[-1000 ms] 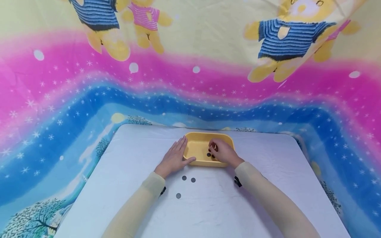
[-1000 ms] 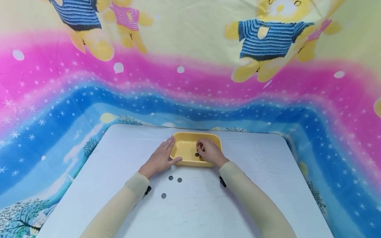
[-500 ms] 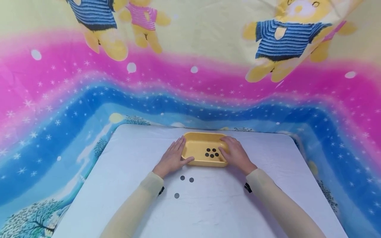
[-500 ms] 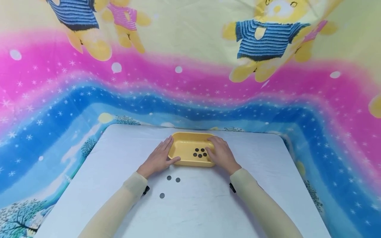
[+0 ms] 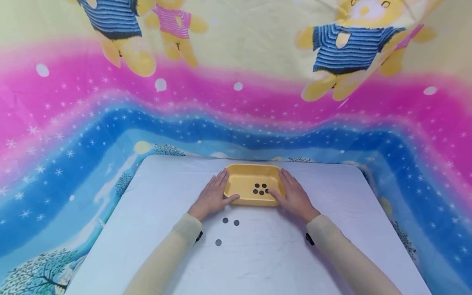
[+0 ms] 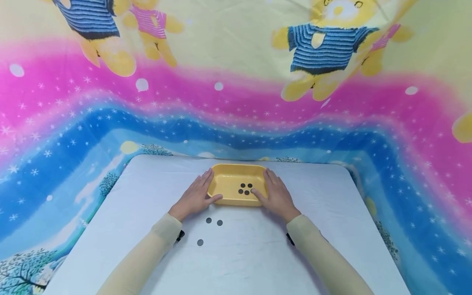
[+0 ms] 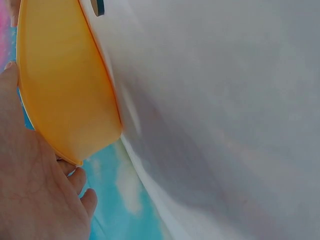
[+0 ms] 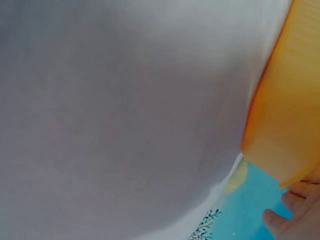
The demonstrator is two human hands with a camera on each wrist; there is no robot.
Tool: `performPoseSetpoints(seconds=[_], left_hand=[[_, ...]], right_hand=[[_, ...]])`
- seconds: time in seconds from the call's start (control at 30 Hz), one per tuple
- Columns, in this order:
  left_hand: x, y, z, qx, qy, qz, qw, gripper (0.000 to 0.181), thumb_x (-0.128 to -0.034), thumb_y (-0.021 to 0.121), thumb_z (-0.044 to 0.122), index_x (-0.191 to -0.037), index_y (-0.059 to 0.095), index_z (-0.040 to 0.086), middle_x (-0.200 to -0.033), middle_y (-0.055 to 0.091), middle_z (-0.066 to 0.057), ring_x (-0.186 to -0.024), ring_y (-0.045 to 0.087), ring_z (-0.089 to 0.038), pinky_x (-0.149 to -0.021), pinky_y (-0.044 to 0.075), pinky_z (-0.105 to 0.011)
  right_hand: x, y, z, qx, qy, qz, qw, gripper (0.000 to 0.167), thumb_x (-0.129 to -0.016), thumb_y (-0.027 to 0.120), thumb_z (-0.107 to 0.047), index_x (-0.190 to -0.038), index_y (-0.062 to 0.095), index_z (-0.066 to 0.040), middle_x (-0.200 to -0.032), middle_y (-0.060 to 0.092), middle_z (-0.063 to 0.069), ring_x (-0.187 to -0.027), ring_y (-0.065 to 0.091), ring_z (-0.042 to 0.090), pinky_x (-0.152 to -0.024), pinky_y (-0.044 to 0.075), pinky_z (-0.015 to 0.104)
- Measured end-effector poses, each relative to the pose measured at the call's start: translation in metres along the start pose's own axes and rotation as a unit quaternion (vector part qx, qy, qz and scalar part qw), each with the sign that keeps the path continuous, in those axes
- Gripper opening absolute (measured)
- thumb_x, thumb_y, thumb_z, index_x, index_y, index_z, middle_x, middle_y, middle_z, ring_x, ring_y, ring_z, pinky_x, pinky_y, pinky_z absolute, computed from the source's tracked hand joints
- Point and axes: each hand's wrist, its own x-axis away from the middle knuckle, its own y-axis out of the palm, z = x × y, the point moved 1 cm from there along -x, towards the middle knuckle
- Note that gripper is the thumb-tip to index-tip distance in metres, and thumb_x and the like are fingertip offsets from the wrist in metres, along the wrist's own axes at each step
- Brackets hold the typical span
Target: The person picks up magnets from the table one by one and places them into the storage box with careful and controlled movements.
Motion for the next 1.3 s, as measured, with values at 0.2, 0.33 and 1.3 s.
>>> performPoseSetpoints(seconds=[0.2, 0.33, 1.3], left_hand=[[-0.001, -0.001, 0.000, 0.006, 0.001, -0.005, 1.0000, 0.108, -0.1025, 0.040, 0.080, -0.172, 0.002, 0.006, -0.181, -0.002, -0.009, -0.167, 0.002, -0.024, -0.136, 0.003, -0.042], [0.000, -0.003, 0.000, 0.005, -0.002, -0.007, 1.0000, 0.108, -0.1026, 0.040, 0.079, -0.172, 0.003, 0.006, -0.181, -0.002, -0.008, -0.167, 0.004, -0.027, -0.135, 0.002, -0.042], [0.075, -0.012, -0.007, 0.024, 0.026, 0.002, 0.9994, 0.057, -0.1034, 0.073, 0.041, -0.153, 0.061, 0.015, -0.142, 0.067, -0.009, -0.132, 0.063, -0.030, -0.114, 0.052, -0.050]], right_hand=[[0.005, 0.005, 0.002, -0.002, 0.028, -0.021, 0.9994, 0.104, -0.105, 0.045, -0.074, -0.172, 0.010, -0.002, -0.180, 0.007, 0.017, -0.166, 0.010, 0.038, -0.133, 0.016, 0.058], [0.006, 0.007, 0.000, -0.010, 0.032, -0.026, 0.9991, 0.106, -0.104, 0.046, -0.073, -0.172, 0.004, -0.002, -0.181, 0.003, 0.016, -0.166, 0.007, 0.038, -0.133, 0.016, 0.059], [0.006, 0.009, -0.001, -0.003, 0.029, -0.021, 0.9994, 0.104, -0.106, 0.049, -0.069, -0.171, 0.004, -0.001, -0.180, 0.003, 0.018, -0.166, 0.007, 0.038, -0.134, 0.013, 0.056]])
